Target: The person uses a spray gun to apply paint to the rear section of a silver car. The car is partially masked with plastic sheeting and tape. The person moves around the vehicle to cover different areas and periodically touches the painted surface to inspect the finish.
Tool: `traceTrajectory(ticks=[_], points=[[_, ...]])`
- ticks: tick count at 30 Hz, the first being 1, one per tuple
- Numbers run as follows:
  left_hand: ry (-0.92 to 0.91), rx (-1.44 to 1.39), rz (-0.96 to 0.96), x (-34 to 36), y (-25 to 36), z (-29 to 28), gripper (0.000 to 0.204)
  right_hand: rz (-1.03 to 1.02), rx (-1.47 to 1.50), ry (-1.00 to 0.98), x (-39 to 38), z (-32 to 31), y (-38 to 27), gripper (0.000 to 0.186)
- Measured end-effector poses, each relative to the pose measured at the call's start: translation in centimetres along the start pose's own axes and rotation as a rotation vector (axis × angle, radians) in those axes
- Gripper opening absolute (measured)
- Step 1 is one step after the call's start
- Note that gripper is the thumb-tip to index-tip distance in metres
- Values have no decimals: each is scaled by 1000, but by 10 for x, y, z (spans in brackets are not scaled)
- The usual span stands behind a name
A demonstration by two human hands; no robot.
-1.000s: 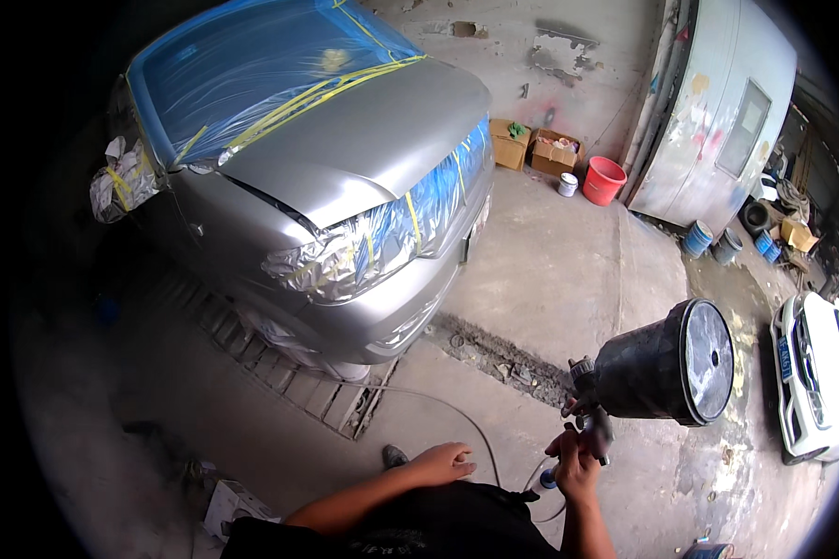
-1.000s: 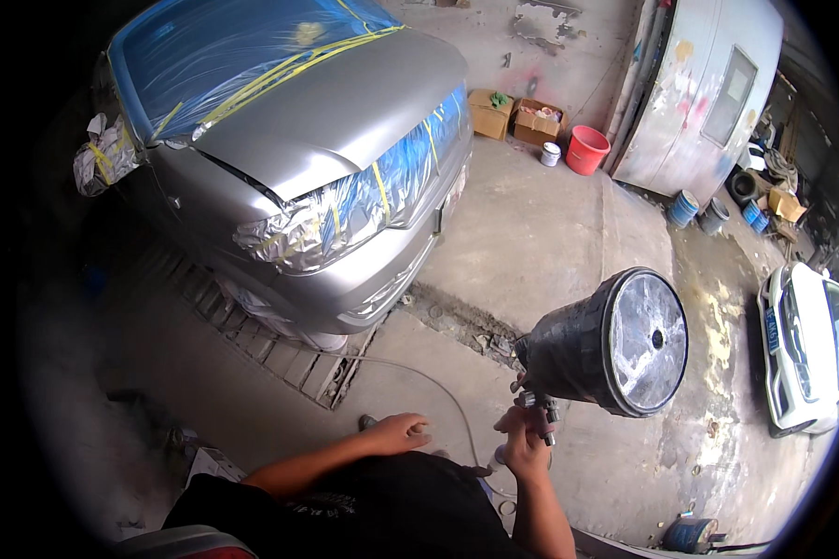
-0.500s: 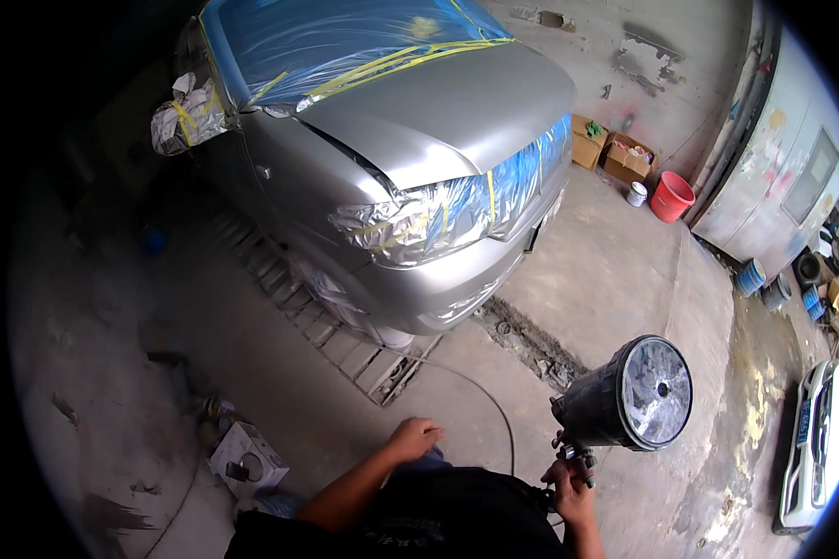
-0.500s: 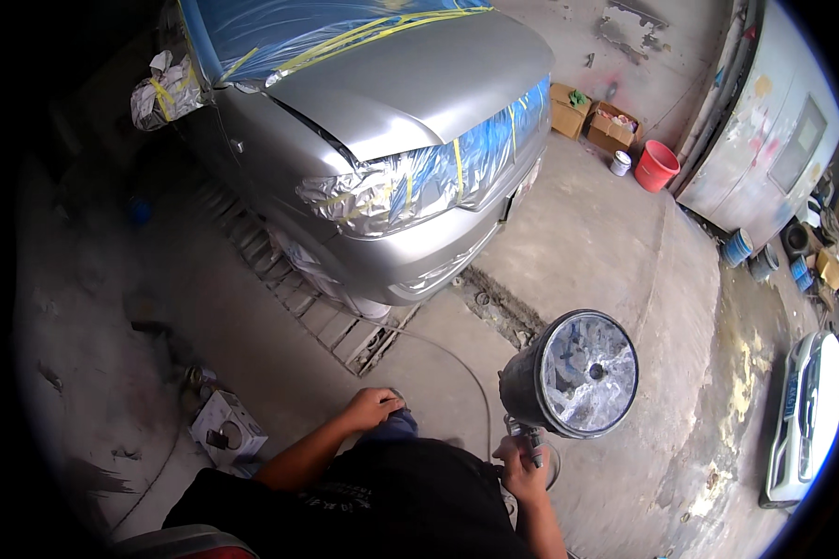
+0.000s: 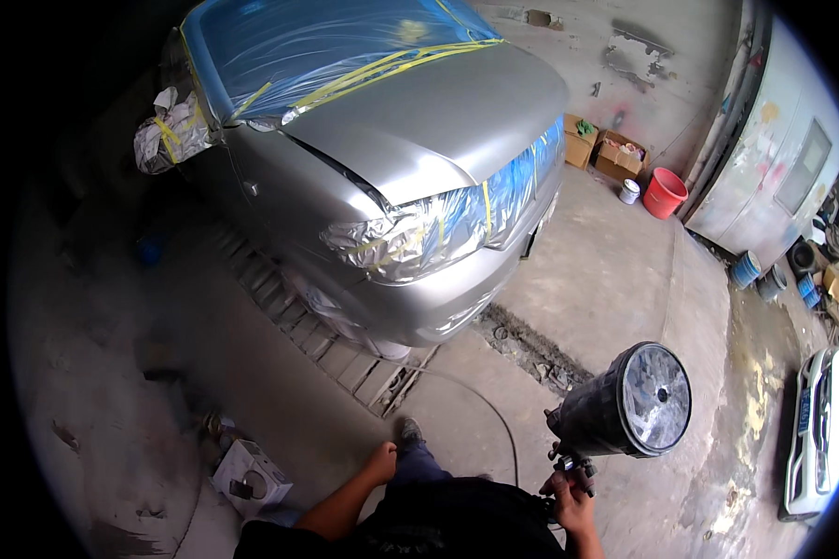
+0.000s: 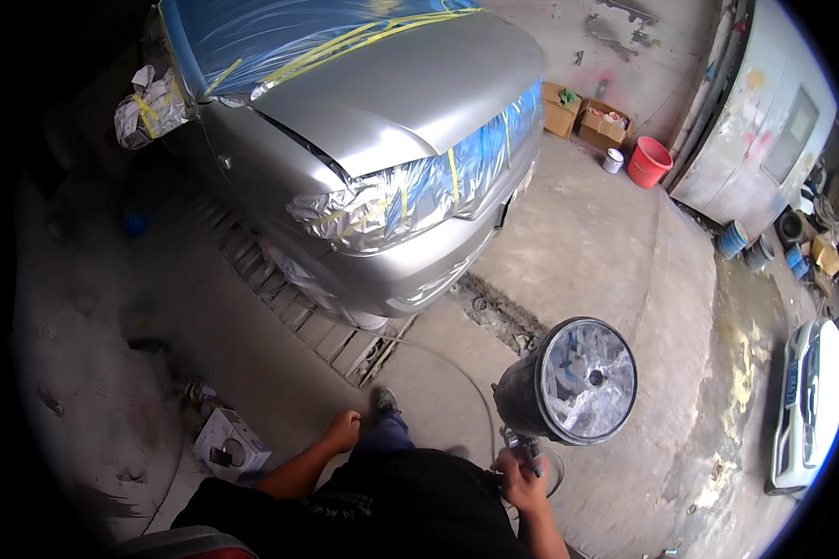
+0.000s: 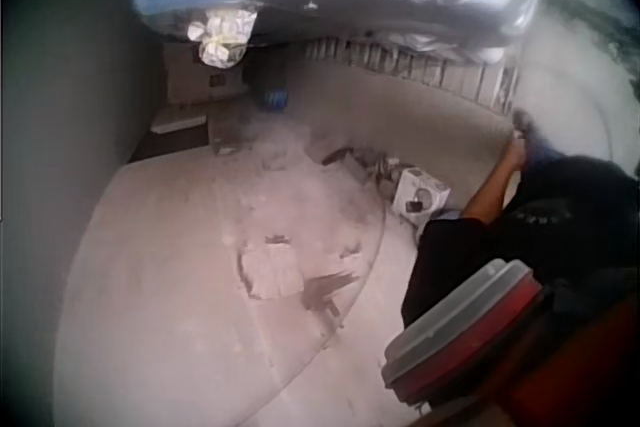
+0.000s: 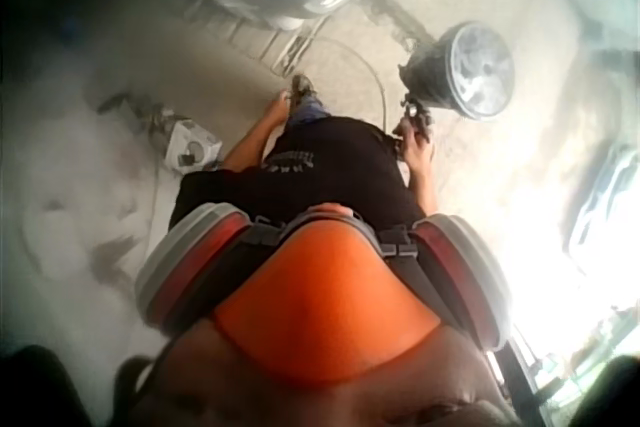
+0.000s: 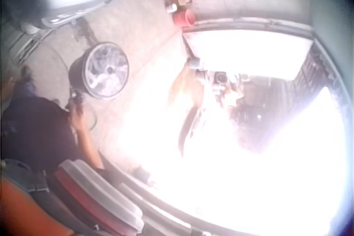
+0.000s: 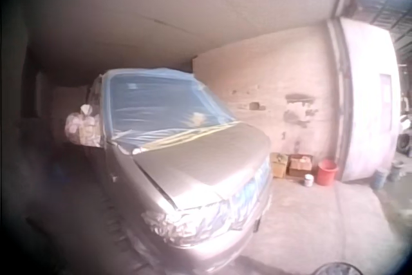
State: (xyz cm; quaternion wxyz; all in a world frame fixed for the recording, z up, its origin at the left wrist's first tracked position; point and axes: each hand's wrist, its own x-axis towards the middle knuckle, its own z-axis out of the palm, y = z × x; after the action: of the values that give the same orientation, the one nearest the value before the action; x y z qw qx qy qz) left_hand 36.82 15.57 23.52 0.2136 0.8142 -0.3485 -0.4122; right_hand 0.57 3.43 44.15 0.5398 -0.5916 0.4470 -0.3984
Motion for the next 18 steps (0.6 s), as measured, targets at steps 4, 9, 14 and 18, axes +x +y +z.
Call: traceTrajectory(ticks=[4,9,14,18], points=[[-178,-76,-232,18,-54,5,61,27,-19,14,17,20,-13,30],[-449,-572,-156,64,-91,1,71,-13,-36,-86,54,56,-21,26],[-894,-868,-578,95,-57,-62,74,11,-25,-31,100,104,-51,33],[-1054,-548,-605,91,4,-148,77,3,39,-11,124,134,-73,44]])
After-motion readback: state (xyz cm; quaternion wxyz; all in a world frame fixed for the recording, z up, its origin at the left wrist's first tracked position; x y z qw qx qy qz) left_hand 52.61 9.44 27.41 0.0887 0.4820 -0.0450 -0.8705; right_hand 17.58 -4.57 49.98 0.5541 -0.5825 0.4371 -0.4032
